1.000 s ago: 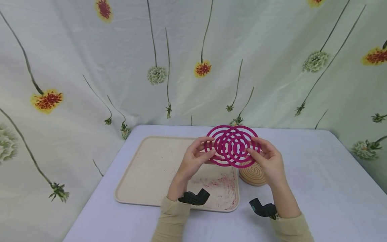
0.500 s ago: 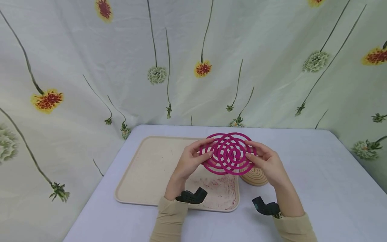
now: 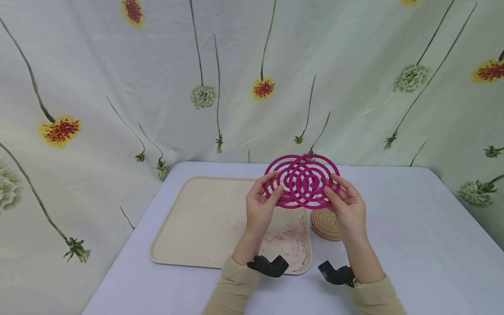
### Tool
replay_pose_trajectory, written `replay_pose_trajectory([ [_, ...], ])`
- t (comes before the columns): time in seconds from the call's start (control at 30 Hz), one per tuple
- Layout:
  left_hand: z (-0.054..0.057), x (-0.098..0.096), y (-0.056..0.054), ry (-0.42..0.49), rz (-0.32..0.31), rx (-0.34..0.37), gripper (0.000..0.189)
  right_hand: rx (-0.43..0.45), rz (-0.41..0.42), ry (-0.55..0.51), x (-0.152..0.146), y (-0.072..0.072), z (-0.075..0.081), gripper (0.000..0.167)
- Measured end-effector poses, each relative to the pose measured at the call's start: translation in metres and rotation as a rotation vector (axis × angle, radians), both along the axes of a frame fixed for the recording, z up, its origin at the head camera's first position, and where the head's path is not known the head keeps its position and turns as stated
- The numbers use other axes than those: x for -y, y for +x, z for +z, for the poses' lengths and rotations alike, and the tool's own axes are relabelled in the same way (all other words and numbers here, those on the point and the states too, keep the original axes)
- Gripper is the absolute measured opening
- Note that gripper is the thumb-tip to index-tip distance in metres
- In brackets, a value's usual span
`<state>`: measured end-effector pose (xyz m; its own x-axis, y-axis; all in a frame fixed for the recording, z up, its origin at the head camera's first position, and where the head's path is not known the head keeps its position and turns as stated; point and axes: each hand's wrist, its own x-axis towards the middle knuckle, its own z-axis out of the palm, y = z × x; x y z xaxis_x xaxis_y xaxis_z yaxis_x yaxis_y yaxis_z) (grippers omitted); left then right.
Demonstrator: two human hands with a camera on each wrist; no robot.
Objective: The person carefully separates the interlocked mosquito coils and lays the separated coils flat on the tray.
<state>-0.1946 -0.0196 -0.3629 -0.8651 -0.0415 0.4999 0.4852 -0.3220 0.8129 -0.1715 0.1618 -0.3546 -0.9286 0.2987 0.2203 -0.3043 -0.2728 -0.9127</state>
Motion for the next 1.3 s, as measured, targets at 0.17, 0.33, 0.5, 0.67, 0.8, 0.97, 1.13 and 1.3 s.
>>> replay_pose_trajectory([
  [0.17, 0.000, -0.005, 0.002, 0.049, -0.016, -0.031, 0.043, -0.054, -0.059, -0.098, 0.005, 0.001, 0.001, 0.039],
  [0.33, -0.001, -0.005, 0.001, 0.062, -0.020, -0.070, 0.044, -0.114, -0.096, -0.149, 0.004, 0.000, 0.001, 0.037],
  [0.5, 0.001, 0.007, -0.003, 0.043, 0.005, -0.064, 0.046, -0.158, -0.056, -0.099, -0.005, -0.003, -0.005, 0.042],
  [0.67, 0.003, 0.028, -0.011, 0.042, 0.012, -0.009, 0.058, -0.129, -0.066, 0.024, -0.014, -0.005, -0.007, 0.039],
  [0.8, 0.003, 0.045, -0.015, 0.039, 0.001, 0.057, 0.063, -0.109, -0.080, 0.063, -0.019, -0.009, -0.012, 0.034],
  [0.97, 0.001, 0.064, -0.021, 0.009, -0.020, 0.113, 0.061, -0.123, -0.141, 0.082, -0.016, -0.009, -0.012, 0.031],
  [1.13, -0.003, 0.077, -0.025, -0.013, -0.048, 0.153, 0.057, -0.083, -0.143, 0.035, -0.019, -0.019, -0.024, 0.029],
  [1.3, -0.008, 0.085, -0.028, -0.015, -0.045, 0.185, 0.058, -0.111, -0.003, 0.045, -0.015, -0.017, -0.021, 0.036],
])
